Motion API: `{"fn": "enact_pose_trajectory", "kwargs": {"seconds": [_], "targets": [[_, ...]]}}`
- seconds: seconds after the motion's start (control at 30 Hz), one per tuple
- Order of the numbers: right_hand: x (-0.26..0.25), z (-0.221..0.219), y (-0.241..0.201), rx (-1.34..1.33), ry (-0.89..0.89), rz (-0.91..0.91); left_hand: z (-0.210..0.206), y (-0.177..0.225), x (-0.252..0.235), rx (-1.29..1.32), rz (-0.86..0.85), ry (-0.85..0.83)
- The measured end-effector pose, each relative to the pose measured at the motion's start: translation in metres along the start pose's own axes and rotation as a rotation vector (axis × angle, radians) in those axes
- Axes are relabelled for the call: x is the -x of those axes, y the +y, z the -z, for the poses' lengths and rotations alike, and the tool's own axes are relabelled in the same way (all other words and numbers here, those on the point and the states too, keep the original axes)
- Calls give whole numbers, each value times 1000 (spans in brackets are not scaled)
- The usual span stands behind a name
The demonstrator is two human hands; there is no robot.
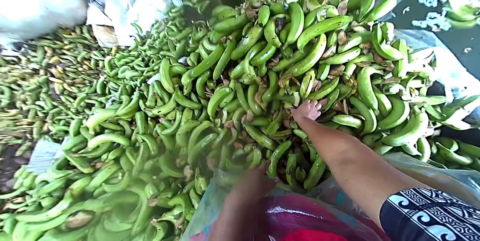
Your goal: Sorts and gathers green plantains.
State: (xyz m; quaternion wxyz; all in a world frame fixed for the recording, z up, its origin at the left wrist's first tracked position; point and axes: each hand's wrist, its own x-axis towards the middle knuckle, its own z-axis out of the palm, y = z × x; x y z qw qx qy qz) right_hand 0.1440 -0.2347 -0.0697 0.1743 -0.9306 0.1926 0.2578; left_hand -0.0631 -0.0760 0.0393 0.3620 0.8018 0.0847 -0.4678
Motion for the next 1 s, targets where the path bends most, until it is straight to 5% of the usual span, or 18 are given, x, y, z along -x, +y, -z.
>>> {"fn": "enact_pose_trajectory", "kwargs": {"seconds": [0.1, 0.3, 0.47, 0.6, 0.73, 0.87, 1.0], "targets": [[-6, -5, 15, 36, 44, 79, 0, 1, 1, -17, 12, 1], [3, 59, 47, 170, -91, 284, 0, 15, 2, -51, -67, 19], [-5, 124, 78, -151, -172, 272, 1, 19, 3, -35, -92, 27], [15, 148, 68, -380, -210, 219, 2, 18, 7, -44, -102, 54], [31, 152, 27, -197, -141, 253, 2, 21, 8, -55, -110, 72], [88, 137, -54, 171, -119, 591, -5, 28, 4, -86, -100, 17], [205, 131, -133, 158, -131, 1262, -2, 37, -2, -64, -132, 31]]}}
